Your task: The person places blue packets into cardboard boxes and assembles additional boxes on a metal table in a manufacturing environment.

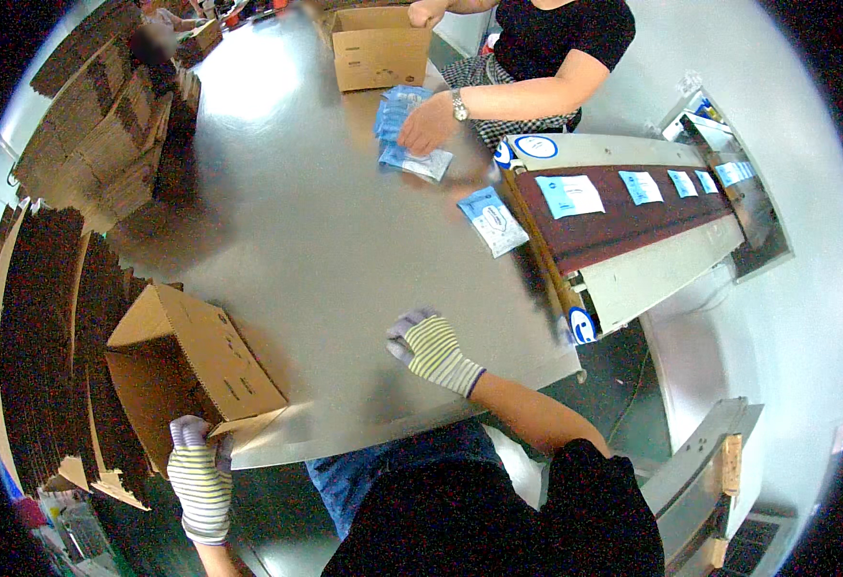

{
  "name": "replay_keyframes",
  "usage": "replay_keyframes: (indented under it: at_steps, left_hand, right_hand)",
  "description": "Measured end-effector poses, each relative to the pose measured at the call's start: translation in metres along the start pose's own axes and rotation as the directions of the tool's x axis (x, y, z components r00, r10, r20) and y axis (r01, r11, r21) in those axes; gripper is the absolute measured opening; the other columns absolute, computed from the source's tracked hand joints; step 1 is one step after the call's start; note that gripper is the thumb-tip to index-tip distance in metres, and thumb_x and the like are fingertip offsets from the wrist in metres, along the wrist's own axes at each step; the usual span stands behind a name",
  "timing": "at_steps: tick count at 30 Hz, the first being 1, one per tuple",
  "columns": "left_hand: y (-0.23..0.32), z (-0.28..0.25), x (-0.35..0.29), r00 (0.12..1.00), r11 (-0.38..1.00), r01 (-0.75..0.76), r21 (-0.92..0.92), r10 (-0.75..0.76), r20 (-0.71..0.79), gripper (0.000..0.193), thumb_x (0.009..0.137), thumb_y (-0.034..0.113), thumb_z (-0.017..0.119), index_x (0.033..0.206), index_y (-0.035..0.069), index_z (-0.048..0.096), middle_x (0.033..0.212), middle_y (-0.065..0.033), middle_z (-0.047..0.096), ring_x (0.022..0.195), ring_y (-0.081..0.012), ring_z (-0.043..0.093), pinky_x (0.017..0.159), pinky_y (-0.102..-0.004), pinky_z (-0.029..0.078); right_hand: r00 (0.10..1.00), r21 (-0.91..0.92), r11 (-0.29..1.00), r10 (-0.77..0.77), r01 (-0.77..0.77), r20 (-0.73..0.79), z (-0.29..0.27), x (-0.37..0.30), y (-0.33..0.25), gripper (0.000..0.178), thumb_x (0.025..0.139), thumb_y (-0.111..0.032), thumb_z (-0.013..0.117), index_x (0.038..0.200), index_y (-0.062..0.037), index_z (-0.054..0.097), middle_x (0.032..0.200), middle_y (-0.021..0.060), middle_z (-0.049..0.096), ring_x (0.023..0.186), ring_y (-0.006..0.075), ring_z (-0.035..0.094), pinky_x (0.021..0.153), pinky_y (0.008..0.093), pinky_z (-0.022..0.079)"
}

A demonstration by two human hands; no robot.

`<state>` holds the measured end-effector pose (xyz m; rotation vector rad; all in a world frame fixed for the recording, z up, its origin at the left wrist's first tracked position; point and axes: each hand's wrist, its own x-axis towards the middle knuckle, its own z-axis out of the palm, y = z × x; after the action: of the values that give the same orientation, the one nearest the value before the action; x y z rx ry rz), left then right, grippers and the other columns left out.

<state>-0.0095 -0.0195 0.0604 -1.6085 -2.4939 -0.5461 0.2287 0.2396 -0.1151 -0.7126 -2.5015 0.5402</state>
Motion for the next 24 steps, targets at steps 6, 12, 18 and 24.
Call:
replay_keyframes:
  at_steps: [6,12,18,24]
  left_hand:
    - [0.002,-0.012,0.001,0.986,0.902,-0.142,0.408,0.095,0.135,0.033,0.077,0.022,0.068,0.103,0.006,0.056,0.086,-0.0121,0.056,0.075,-0.0306,0.057,0.067,-0.0399,0.046]
    - [-0.026,0.019,0.002,0.958,0.911,-0.166,0.377,0.24,-0.157,0.038,0.073,0.04,0.072,0.086,0.008,0.056,0.066,-0.0078,0.055,0.058,-0.0272,0.054,0.055,-0.0389,0.042]
    - [-0.002,0.029,0.0,0.951,0.905,-0.032,0.424,0.158,-0.265,0.039,0.081,0.048,0.06,0.079,0.01,0.053,0.065,-0.0066,0.052,0.059,-0.0264,0.054,0.055,-0.039,0.041]
    - [0.002,0.032,0.003,0.953,0.911,0.008,0.411,0.117,-0.279,0.039,0.081,0.048,0.06,0.08,0.009,0.054,0.065,-0.0067,0.053,0.059,-0.0263,0.054,0.056,-0.0383,0.041]
  right_hand:
    - [1.0,-0.055,0.998,0.001,-0.002,-0.02,0.005,0.004,0.001,0.012,0.076,-0.023,0.066,0.081,-0.0144,0.06,0.084,0.0055,0.063,0.08,0.0273,0.058,0.077,0.0415,0.044]
    - [0.994,-0.054,0.993,0.107,-0.106,0.005,0.008,0.004,-0.004,0.017,0.081,-0.029,0.061,0.085,-0.0132,0.065,0.087,0.0064,0.063,0.086,0.0288,0.059,0.083,0.0451,0.043]
    - [0.984,-0.061,0.988,0.136,-0.144,-0.117,0.008,0.003,-0.005,0.011,0.074,-0.025,0.066,0.08,-0.0166,0.061,0.084,0.0046,0.062,0.081,0.0277,0.057,0.075,0.043,0.044]
    - [0.988,-0.051,0.99,0.127,-0.132,-0.091,0.006,0.004,-0.005,0.01,0.075,-0.024,0.065,0.078,-0.016,0.061,0.083,0.0054,0.06,0.082,0.0285,0.056,0.076,0.0429,0.045]
